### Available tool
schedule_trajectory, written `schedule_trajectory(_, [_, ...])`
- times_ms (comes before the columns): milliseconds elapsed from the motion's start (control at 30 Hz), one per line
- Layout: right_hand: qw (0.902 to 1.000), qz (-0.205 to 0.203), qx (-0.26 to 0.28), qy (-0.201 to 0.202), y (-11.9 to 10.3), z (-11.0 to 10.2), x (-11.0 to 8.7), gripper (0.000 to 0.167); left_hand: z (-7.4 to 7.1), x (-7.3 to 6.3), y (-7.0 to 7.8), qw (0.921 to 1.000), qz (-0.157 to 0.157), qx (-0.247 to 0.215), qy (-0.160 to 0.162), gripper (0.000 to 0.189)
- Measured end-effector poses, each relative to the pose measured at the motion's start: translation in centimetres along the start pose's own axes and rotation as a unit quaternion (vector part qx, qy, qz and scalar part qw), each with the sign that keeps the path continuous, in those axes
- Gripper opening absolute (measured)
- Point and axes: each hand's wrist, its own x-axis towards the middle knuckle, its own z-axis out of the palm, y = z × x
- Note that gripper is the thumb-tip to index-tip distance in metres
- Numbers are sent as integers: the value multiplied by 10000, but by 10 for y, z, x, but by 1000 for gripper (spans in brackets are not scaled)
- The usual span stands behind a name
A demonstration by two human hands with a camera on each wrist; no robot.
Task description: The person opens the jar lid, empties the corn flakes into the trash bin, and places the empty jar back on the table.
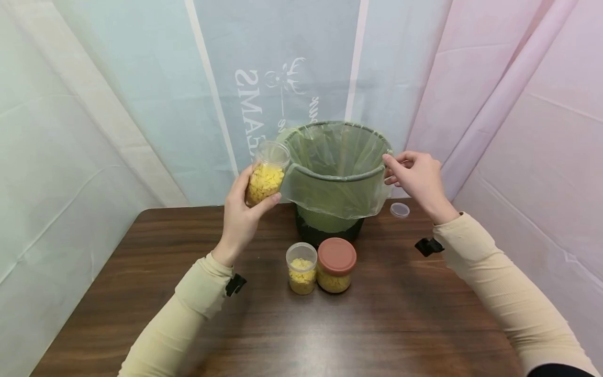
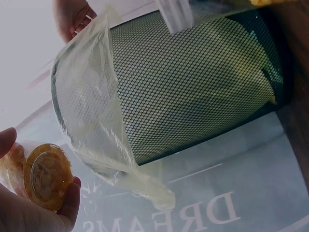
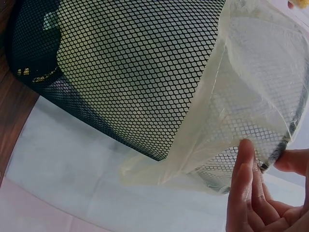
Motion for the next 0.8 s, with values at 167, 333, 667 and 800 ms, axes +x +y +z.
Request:
schedule_trajectory(167, [9997, 58, 222, -82, 0, 1, 0, 52, -1, 15, -18, 9999, 100, 135, -26, 70])
schedule_trajectory(333, [9992, 86, 372, -126, 0, 1, 1, 50, -3, 27, -17, 9999, 59, 107, -20, 64])
schedule_trajectory(667, [9989, 45, 448, -131, 0, 0, 2, 48, -6, 48, -12, 9978, 181, 636, 104, 59])
schedule_trajectory(800, [9987, 34, 485, -130, 0, 0, 2, 47, -7, 47, 1, 9971, 221, 694, 220, 55])
